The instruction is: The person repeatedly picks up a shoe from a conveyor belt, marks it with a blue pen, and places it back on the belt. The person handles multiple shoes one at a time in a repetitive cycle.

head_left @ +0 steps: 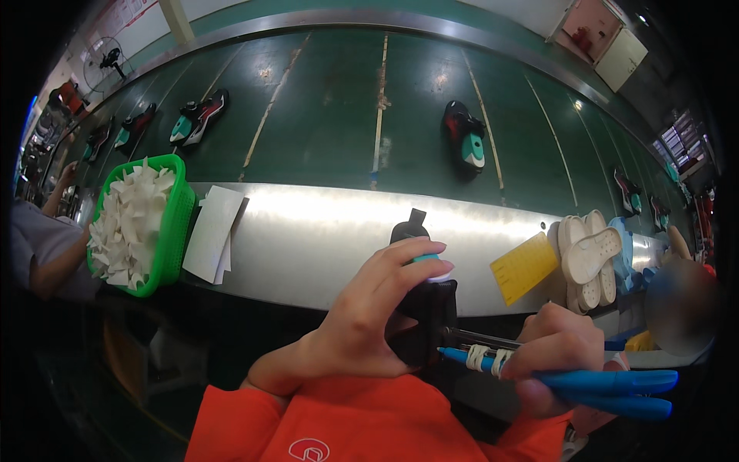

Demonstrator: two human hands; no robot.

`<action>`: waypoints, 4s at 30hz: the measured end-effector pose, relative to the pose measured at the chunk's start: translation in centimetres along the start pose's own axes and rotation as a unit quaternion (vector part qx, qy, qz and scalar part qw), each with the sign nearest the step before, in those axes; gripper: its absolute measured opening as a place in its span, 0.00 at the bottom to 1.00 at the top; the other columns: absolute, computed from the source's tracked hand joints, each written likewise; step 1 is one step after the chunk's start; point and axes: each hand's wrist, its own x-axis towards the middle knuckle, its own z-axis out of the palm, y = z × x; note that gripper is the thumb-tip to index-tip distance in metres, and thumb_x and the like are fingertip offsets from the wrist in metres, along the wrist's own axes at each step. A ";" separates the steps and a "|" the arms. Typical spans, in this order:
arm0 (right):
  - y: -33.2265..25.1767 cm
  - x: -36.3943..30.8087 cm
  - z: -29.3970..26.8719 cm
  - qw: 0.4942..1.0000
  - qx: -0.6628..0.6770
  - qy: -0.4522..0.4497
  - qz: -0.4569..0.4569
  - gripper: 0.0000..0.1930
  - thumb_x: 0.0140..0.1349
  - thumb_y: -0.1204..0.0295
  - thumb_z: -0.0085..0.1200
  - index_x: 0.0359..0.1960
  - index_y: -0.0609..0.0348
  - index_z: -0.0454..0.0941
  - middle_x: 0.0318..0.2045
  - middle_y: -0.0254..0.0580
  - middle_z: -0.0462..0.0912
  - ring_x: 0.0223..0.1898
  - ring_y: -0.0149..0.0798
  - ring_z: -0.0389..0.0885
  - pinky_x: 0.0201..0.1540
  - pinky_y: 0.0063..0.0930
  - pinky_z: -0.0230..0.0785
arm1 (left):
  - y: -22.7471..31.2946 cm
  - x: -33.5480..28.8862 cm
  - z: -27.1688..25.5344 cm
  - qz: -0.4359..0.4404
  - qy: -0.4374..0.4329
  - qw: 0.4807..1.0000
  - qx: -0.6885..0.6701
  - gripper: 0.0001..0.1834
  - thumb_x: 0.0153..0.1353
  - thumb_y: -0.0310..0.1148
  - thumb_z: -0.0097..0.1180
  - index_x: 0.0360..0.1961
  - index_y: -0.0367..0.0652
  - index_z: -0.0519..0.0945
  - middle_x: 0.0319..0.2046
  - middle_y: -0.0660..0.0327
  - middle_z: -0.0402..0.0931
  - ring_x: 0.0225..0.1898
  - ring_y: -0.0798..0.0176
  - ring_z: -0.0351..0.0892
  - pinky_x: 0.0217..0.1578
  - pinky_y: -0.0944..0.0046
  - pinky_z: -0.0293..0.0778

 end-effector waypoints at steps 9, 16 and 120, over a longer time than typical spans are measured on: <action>-0.1 1.0 -0.1 0.998 -0.057 -0.028 -0.023 0.09 0.52 0.67 0.57 0.29 0.58 0.74 0.18 0.36 0.70 0.14 0.26 0.68 0.13 0.17 0.59 | -0.5 0.7 -0.2 -0.003 0.021 0.999 0.035 0.40 0.28 0.26 0.70 0.49 0.40 0.67 0.50 0.51 0.67 0.52 0.52 0.70 0.51 0.61 0.67; 1.3 0.1 -0.3 0.997 -0.013 0.063 -0.046 0.08 0.52 0.68 0.57 0.24 0.59 0.73 0.18 0.36 0.72 0.15 0.28 0.73 0.14 0.17 0.63 | -0.8 0.8 -0.3 -0.003 0.022 0.999 0.035 0.40 0.28 0.27 0.71 0.49 0.41 0.67 0.49 0.51 0.68 0.52 0.52 0.70 0.50 0.61 0.67; 8.8 -11.4 7.5 0.839 -0.253 0.479 -0.037 0.16 0.59 0.56 0.52 0.33 0.52 0.60 0.24 0.38 0.63 0.15 0.31 0.68 0.12 0.16 0.65 | -6.9 4.9 1.8 -0.095 0.052 0.991 -0.073 0.23 0.37 0.29 0.71 0.38 0.39 0.77 0.32 0.60 0.79 0.34 0.67 0.79 0.37 0.69 0.75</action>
